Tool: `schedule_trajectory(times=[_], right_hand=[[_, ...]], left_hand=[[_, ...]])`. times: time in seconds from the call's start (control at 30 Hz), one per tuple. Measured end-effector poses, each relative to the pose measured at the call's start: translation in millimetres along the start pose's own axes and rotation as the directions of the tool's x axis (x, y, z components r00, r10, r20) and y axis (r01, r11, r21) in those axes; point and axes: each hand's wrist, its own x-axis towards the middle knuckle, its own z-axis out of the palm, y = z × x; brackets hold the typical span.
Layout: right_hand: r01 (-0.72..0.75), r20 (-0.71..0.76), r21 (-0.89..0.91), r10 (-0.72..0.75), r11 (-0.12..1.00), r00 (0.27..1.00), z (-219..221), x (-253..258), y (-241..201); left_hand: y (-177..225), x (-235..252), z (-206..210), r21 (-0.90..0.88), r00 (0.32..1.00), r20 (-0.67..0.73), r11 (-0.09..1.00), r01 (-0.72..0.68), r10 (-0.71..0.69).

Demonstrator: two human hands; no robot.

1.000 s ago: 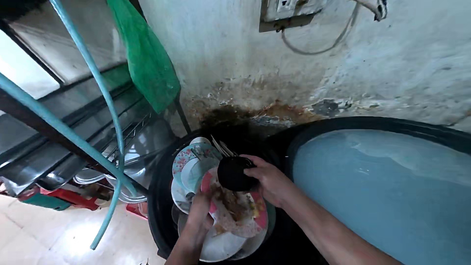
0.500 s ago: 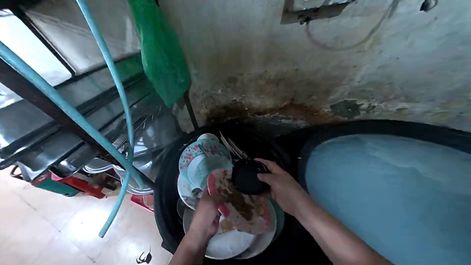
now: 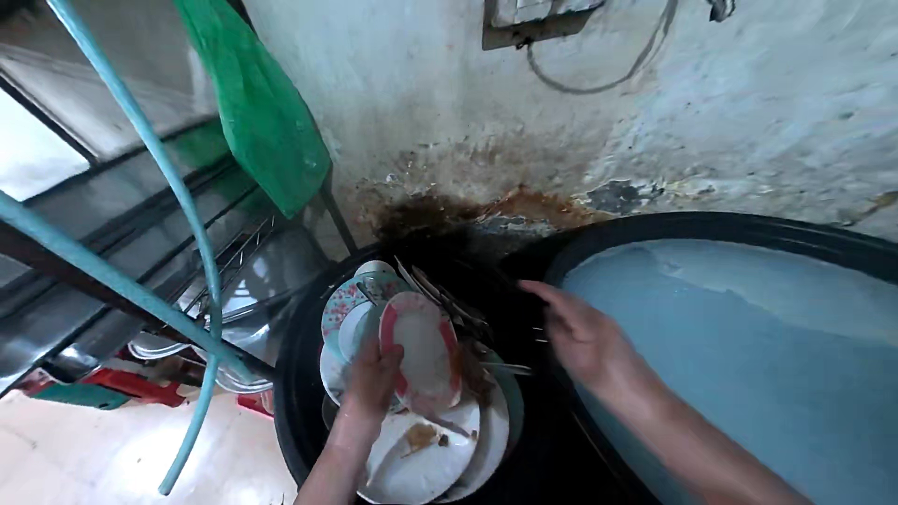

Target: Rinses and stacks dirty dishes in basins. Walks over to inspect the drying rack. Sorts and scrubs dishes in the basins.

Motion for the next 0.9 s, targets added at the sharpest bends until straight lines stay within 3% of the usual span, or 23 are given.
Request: schedule_trajectory(times=[0.1,0.27,0.33,0.47,0.57,0.63,0.7,0.77,0.8,0.83,0.9], right_hand=[[-0.096,-0.030,-0.062,0.094,0.993,0.995,-43.8,-44.1,59.9],[-0.322,0.058,-0.185,0.338,0.929,0.940,-102.1,-113.9,109.1],[-0.379,0.128,-0.281,0.426,0.881,0.896,-112.0,-134.3,114.5],[-0.429,0.198,-0.336,0.508,0.839,0.838,-113.1,-157.6,116.2],[-0.421,0.152,-0.309,0.481,0.853,0.864,-112.3,-166.2,115.1],[-0.374,0.128,-0.280,0.421,0.884,0.898,-111.8,-174.5,121.7],[-0.349,0.102,-0.253,0.384,0.902,0.918,-109.1,-182.4,127.5],[-0.368,0.085,-0.229,0.395,0.901,0.915,-105.3,-186.1,128.2],[-0.387,0.074,-0.213,0.410,0.897,0.909,-104.0,-187.4,128.1],[-0.413,0.060,-0.198,0.432,0.889,0.900,-103.7,-187.7,127.9],[-0.464,0.019,-0.162,0.472,0.871,0.881,-104.9,-187.6,128.5]], left_hand=[[-2.0,5.1,-12.8,-0.021,0.999,-0.036,1.000,-0.008,0.008],[-5.0,20.8,7.0,-0.485,0.985,-0.169,0.872,-0.063,-0.022],[-0.6,32.1,18.9,-0.537,0.987,-0.159,0.840,-0.073,-0.016],[15.2,68.3,47.4,-0.336,0.992,-0.082,0.934,-0.118,0.095],[46.3,89.8,63.3,0.018,0.973,-0.046,0.974,-0.226,0.226],[73.1,91.9,68.0,0.284,0.914,0.102,0.869,-0.406,0.394],[86.8,100.0,72.9,0.412,0.740,0.317,0.617,-0.671,0.593],[90.8,115.5,78.3,0.470,0.551,0.525,0.319,-0.823,0.649],[94.0,120.5,80.8,0.495,0.524,0.595,0.236,-0.836,0.610],[98.0,123.4,82.7,0.525,0.545,0.620,0.218,-0.823,0.564],[107.5,121.9,82.6,0.563,0.668,0.535,0.371,-0.739,0.517]])
